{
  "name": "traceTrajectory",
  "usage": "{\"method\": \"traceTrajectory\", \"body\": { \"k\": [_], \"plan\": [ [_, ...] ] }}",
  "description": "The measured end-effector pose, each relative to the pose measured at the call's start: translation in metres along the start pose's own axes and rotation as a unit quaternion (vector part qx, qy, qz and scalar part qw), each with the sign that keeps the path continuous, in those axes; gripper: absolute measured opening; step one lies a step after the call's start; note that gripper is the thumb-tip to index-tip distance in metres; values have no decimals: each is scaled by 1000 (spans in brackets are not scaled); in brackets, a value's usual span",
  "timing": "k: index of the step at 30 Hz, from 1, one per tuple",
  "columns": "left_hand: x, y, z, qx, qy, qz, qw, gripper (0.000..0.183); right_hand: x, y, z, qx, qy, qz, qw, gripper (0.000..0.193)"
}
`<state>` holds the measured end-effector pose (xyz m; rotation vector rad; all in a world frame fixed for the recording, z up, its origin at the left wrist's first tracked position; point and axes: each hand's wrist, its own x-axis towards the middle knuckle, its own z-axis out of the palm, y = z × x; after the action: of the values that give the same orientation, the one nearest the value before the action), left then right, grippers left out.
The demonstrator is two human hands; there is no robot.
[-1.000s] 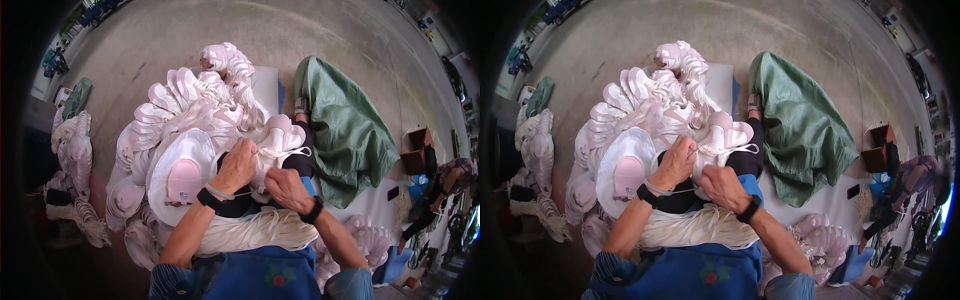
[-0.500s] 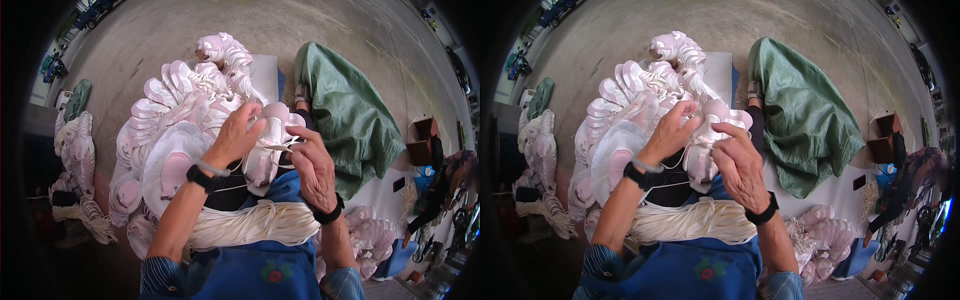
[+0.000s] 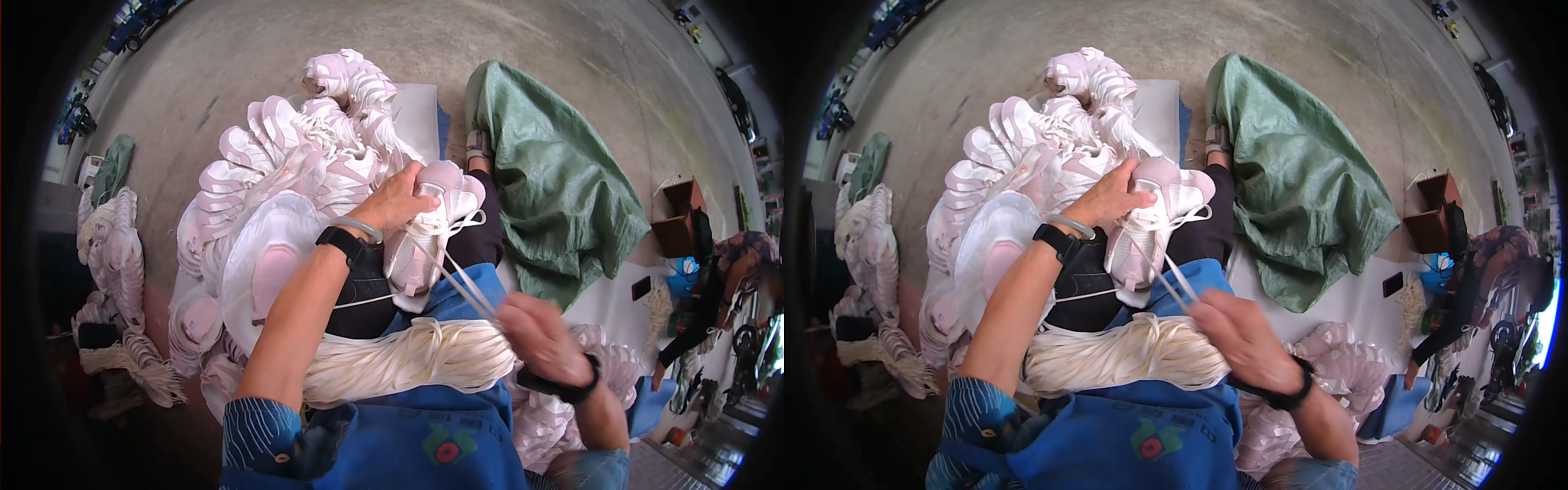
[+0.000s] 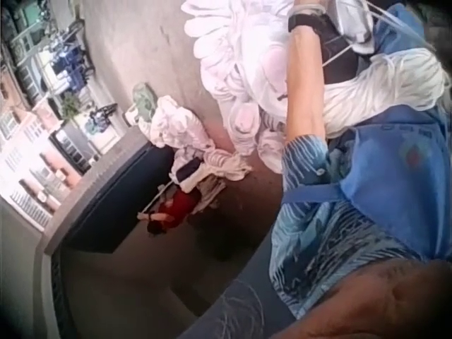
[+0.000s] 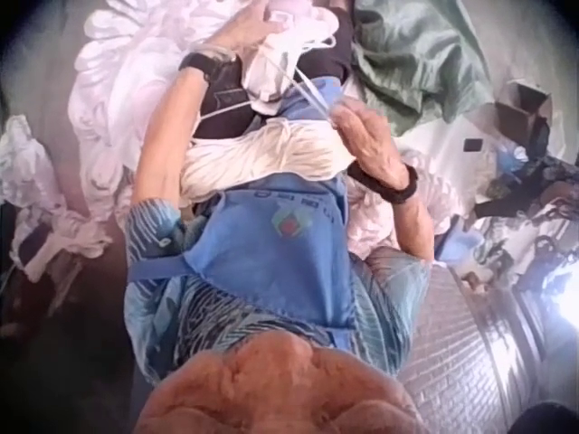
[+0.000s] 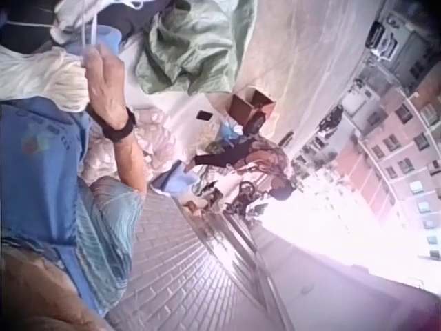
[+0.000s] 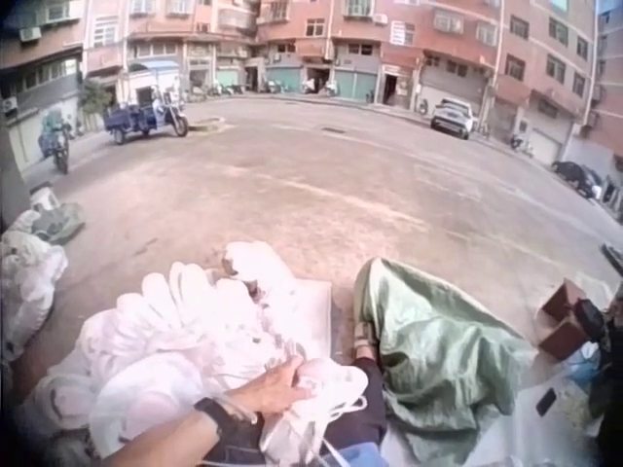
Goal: The recorder is lacing up pink and white sneakers as part of a manufacturing or assembly process.
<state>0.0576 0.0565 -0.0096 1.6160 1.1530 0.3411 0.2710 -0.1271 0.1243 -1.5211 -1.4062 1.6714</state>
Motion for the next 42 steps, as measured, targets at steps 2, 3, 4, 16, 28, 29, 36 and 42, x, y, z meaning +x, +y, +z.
{"method": "traceTrajectory", "body": {
  "k": [2, 3, 4, 16, 28, 29, 36, 42],
  "plan": [
    [2, -1, -2, -6, -5, -9, 1000, 64, -44, -13, -28, -134, 60, -6, 989, 21],
    [4, -2, -3, -9, -15, -18, 1000, 64, -68, -8, -40, -332, 111, -139, 926, 9],
    [7, -2, -4, -10, -12, -16, 1000, 64, -99, 2, -46, -492, 255, -250, 794, 6],
    [6, -12, 9, 36, 166, 72, 983, 56, -217, 111, -128, 101, 557, 16, 824, 17],
    [-84, -1, 38, 205, 257, 126, 936, 12, 71, 55, 38, -209, 175, -100, 957, 19],
    [-80, 2, 39, 203, 248, 131, 938, 12, 81, 57, 42, -221, 192, -131, 947, 19],
    [-76, 5, 43, 279, 248, 171, 912, 8, 115, 68, 58, -302, 216, -168, 913, 25],
    [-72, -3, 39, 259, 245, 158, 921, 9, 121, 66, 63, -354, 217, -158, 896, 11]
  ]
}}
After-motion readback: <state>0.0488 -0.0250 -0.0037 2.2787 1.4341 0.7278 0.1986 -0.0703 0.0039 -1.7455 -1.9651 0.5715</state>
